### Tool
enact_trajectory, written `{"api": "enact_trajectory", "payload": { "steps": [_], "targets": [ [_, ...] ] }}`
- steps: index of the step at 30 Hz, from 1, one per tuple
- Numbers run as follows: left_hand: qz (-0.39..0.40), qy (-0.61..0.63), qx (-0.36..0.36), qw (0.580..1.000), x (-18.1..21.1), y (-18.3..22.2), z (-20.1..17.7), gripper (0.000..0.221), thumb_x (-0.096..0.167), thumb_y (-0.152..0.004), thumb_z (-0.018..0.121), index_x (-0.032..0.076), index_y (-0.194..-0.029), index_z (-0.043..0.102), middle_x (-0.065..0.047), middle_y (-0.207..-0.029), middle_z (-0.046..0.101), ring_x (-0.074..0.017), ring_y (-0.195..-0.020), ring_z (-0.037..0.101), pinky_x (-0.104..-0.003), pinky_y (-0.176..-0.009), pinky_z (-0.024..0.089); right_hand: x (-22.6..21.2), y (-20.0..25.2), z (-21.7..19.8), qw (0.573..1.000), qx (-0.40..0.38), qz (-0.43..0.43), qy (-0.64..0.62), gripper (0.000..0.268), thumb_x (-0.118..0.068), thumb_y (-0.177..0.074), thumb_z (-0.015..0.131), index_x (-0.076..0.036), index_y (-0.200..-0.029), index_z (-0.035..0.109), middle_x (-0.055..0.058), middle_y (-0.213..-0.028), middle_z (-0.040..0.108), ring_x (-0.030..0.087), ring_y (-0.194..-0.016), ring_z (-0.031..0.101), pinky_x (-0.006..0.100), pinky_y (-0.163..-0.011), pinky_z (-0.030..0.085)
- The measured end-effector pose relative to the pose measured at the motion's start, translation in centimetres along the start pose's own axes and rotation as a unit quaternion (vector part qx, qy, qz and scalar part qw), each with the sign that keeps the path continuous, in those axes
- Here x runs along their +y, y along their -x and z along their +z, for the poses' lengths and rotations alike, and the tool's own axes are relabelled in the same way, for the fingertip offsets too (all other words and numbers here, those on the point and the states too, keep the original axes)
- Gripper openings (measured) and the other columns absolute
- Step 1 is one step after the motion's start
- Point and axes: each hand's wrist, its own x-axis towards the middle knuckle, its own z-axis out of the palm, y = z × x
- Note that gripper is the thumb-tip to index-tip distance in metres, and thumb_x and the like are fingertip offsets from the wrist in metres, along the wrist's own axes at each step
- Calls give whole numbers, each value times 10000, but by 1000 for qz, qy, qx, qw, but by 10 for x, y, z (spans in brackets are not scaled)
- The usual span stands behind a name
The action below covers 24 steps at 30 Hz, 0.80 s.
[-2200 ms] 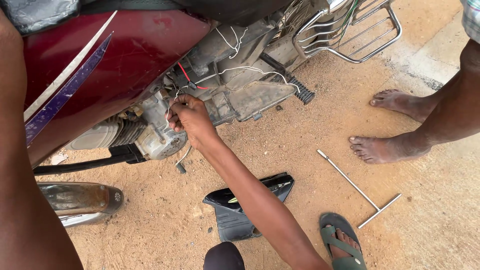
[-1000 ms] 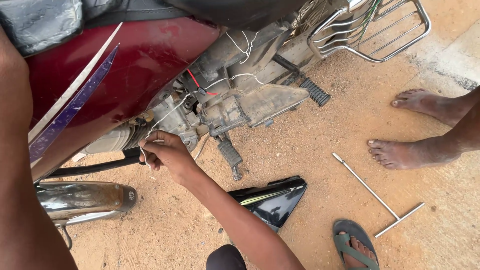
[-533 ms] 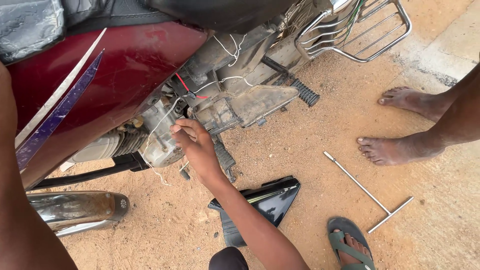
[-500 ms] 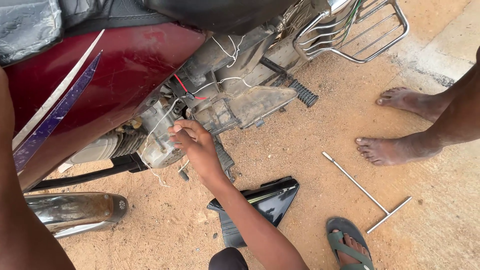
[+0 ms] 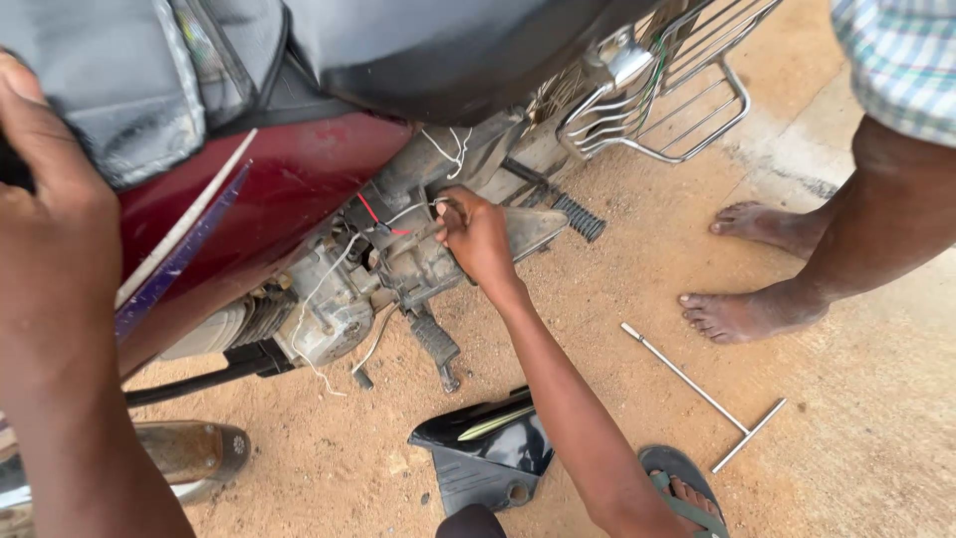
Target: Remove the side panel and replace the motorcycle battery.
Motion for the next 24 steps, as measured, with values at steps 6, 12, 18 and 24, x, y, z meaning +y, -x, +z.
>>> {"api": "enact_trajectory", "payload": {
  "steps": [6,12,18,24],
  "targets": [
    [-199,407,47,890,-15,-45,-48,100,29,-1062,581,48,-1108,668,-59,-1242,740,-229,-1198,651,-318,-1046,517,-19,-4,-17,969,37,-155,190,118,-89,-912,733,6,-979,713,233,-686,686,337,-596,715,441,-546,534],
    [-254,369,58,892,-12,-50,-48,62,130,-1028,644,111,-1012,701,26,-1158,748,-140,-1177,663,-286,-997,514,13,-38,-33,864,-38,-233,444,114,-114,-937,691,-18,-906,745,249,-663,643,366,-563,672,489,-512,509],
    [-277,358,50,890,-14,-56,-56,97,193,-1071,704,125,-1012,742,37,-1111,758,-119,-1171,702,-277,-971,522,-72,30,-57,844,-182,-142,483,497,-132,-1009,596,141,-1399,455,219,-596,643,368,-486,632,475,-424,488],
    [-231,320,-97,914,-46,-101,-68,249,364,-975,700,192,-804,757,32,-785,731,-152,-854,708,-306,-777,560,-27,51,-85,828,-192,-302,432,575,-390,-1014,605,71,-1353,549,292,-1264,601,462,-1225,565,573,-1067,419]
  ]
}}
